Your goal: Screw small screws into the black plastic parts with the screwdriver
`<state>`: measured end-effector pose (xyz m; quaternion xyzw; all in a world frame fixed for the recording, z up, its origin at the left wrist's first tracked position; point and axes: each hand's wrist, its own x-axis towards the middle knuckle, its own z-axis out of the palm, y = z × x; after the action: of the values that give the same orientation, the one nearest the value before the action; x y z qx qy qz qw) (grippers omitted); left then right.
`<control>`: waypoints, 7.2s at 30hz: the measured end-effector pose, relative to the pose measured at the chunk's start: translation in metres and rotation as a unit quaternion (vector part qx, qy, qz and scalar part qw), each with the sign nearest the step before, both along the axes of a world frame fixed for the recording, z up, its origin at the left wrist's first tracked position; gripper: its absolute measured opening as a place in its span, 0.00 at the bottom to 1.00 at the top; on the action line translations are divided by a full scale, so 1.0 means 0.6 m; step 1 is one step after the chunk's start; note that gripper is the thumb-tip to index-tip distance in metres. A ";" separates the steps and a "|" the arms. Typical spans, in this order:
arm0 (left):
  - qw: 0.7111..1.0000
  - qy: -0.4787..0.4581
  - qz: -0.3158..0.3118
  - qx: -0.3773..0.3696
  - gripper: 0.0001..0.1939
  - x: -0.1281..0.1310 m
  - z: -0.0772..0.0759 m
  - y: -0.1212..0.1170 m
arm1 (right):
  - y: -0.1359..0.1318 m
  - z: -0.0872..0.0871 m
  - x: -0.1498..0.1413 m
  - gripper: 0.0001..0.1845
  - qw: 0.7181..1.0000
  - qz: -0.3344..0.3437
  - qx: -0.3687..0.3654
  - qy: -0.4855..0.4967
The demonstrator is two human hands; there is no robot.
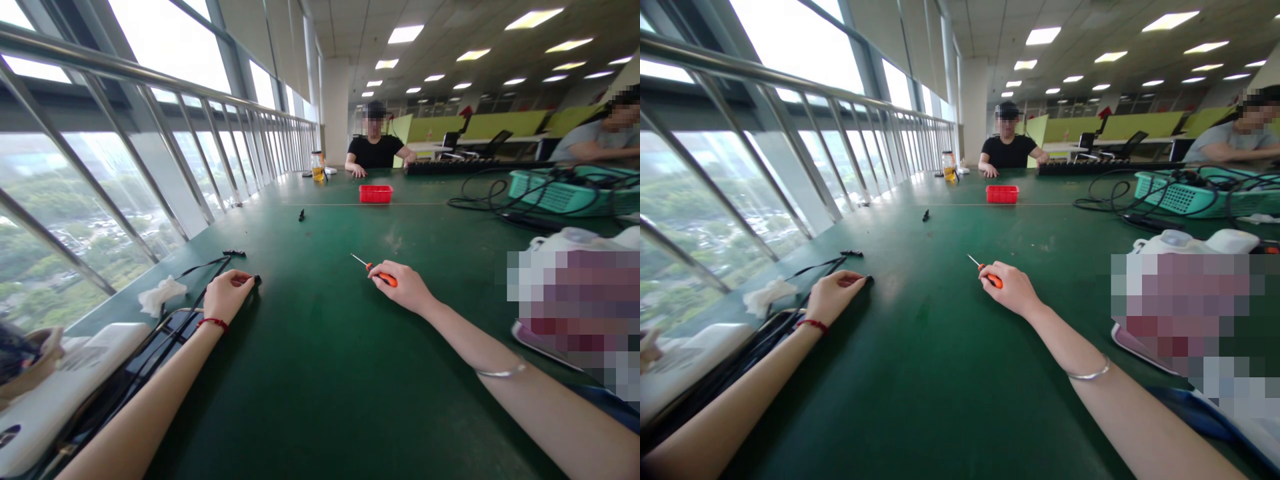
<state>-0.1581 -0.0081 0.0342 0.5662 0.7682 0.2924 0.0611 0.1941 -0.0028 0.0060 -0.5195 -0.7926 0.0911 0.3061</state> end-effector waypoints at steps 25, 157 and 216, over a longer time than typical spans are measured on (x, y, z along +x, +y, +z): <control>0.994 0.052 -0.093 0.032 0.14 0.012 -0.019 0.003 | -0.009 -0.008 -0.007 0.10 0.995 -0.050 0.079 0.043; 0.906 -0.036 -0.420 0.042 0.04 0.268 -0.049 -0.018 | -0.082 0.102 -0.004 0.10 0.946 -0.084 0.167 0.266; 0.905 -0.069 -0.420 0.025 0.04 0.267 -0.042 -0.017 | -0.094 0.123 -0.012 0.13 0.976 -0.104 0.114 0.151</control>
<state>0.0023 -0.0181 0.0088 0.8161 0.4459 0.2967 0.2171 0.1871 -0.0591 0.0799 -0.5409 -0.6839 0.0454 0.4875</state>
